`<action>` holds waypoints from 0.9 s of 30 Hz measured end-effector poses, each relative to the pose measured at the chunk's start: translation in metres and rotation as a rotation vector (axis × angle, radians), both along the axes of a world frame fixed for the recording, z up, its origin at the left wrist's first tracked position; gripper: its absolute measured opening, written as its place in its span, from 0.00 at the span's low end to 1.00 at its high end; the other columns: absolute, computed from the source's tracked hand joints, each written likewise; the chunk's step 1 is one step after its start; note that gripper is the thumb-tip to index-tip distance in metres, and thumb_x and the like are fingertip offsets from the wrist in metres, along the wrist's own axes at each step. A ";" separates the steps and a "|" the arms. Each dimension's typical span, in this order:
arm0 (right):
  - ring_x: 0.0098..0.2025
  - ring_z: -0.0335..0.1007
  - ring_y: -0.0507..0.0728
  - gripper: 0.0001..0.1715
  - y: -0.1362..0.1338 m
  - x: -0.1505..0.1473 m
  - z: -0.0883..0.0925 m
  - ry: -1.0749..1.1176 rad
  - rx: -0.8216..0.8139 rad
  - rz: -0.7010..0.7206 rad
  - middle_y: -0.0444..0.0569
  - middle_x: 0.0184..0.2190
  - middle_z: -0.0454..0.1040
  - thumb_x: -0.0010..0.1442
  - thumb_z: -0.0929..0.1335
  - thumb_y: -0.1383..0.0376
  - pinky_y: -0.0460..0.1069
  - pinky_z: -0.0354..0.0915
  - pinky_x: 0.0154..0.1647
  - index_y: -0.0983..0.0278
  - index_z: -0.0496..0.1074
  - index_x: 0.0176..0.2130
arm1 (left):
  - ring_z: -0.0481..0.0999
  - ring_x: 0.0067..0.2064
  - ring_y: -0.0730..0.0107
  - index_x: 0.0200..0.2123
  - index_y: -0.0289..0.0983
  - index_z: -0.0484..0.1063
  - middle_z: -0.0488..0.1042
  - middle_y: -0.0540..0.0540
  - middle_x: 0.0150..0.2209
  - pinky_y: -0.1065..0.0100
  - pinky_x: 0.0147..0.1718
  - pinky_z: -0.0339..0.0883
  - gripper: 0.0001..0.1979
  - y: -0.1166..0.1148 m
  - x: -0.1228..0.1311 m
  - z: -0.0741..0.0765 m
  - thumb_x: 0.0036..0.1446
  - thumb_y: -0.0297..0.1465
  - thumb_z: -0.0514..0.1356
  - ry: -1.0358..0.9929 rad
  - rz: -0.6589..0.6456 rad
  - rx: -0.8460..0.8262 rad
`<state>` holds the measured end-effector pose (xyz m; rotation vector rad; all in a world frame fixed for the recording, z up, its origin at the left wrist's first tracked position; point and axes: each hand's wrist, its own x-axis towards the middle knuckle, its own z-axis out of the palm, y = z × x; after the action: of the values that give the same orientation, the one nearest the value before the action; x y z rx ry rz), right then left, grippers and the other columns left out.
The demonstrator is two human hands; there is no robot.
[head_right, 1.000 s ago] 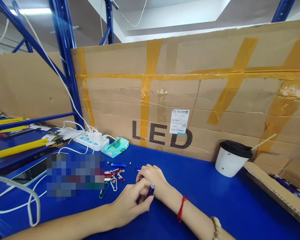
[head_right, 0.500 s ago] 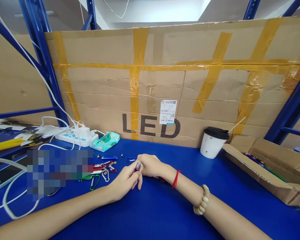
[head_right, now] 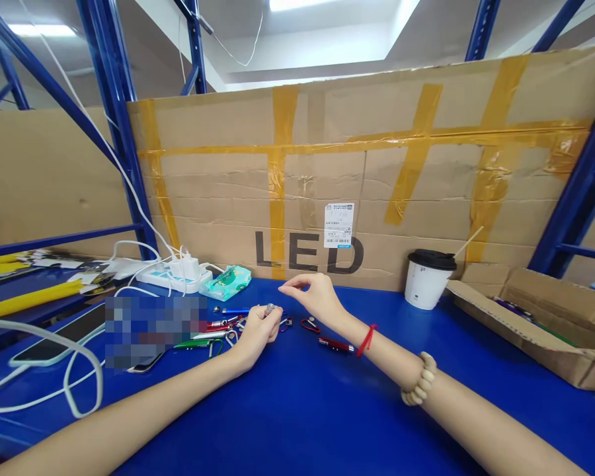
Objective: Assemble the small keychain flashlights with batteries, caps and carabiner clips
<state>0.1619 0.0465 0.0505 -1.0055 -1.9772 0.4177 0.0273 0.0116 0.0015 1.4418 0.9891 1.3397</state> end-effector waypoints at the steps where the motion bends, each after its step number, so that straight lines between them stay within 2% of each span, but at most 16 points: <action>1: 0.28 0.68 0.51 0.14 -0.008 -0.001 0.005 0.022 0.023 -0.011 0.45 0.28 0.77 0.52 0.68 0.56 0.45 0.60 0.28 0.63 0.77 0.29 | 0.44 0.15 0.84 0.14 0.38 0.48 0.46 0.59 0.11 0.74 0.16 0.40 0.16 -0.001 -0.001 0.000 0.45 0.38 0.52 0.008 0.004 -0.005; 4: 0.25 0.65 0.50 0.11 -0.032 -0.003 0.014 0.019 0.082 -0.004 0.44 0.28 0.77 0.50 0.69 0.57 0.45 0.58 0.24 0.62 0.77 0.29 | 0.44 0.15 0.84 0.14 0.38 0.47 0.46 0.58 0.11 0.73 0.17 0.39 0.17 -0.005 -0.001 0.001 0.45 0.37 0.52 0.061 -0.012 0.016; 9: 0.24 0.63 0.49 0.06 -0.057 -0.006 0.010 0.027 0.106 -0.052 0.43 0.26 0.76 0.49 0.70 0.62 0.45 0.57 0.24 0.61 0.77 0.27 | 0.45 0.16 0.83 0.13 0.38 0.46 0.46 0.57 0.11 0.72 0.18 0.39 0.19 -0.013 0.003 0.010 0.48 0.38 0.50 0.182 -0.083 0.058; 12: 0.24 0.63 0.49 0.06 -0.062 -0.008 0.006 0.064 0.124 -0.076 0.43 0.26 0.76 0.50 0.70 0.61 0.44 0.57 0.23 0.62 0.76 0.28 | 0.46 0.17 0.83 0.12 0.38 0.46 0.46 0.57 0.11 0.72 0.19 0.40 0.18 -0.018 0.002 0.016 0.47 0.36 0.50 0.242 -0.105 0.102; 15: 0.26 0.66 0.50 0.06 -0.063 -0.013 -0.001 0.076 0.108 -0.038 0.44 0.26 0.76 0.51 0.69 0.62 0.44 0.57 0.24 0.62 0.76 0.28 | 0.47 0.16 0.83 0.12 0.38 0.46 0.47 0.57 0.11 0.72 0.19 0.41 0.16 -0.024 -0.005 0.017 0.47 0.32 0.49 0.260 -0.114 0.109; 23: 0.26 0.66 0.50 0.06 -0.068 -0.013 -0.019 0.071 0.115 0.038 0.45 0.25 0.76 0.50 0.70 0.62 0.44 0.58 0.23 0.63 0.76 0.26 | 0.47 0.15 0.84 0.11 0.37 0.47 0.48 0.57 0.10 0.72 0.18 0.41 0.16 -0.031 -0.020 0.003 0.47 0.29 0.47 0.289 -0.204 0.036; 27: 0.28 0.69 0.50 0.07 -0.071 -0.013 -0.026 0.067 0.099 0.055 0.46 0.26 0.76 0.52 0.69 0.63 0.43 0.59 0.23 0.63 0.76 0.26 | 0.46 0.14 0.84 0.12 0.37 0.48 0.47 0.58 0.09 0.73 0.16 0.39 0.14 -0.032 -0.020 0.003 0.44 0.26 0.50 0.324 -0.243 -0.044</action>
<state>0.1493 -0.0244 0.0249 -0.8663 -1.9495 0.3753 0.0077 -0.0200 0.0040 1.7196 1.0013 0.9216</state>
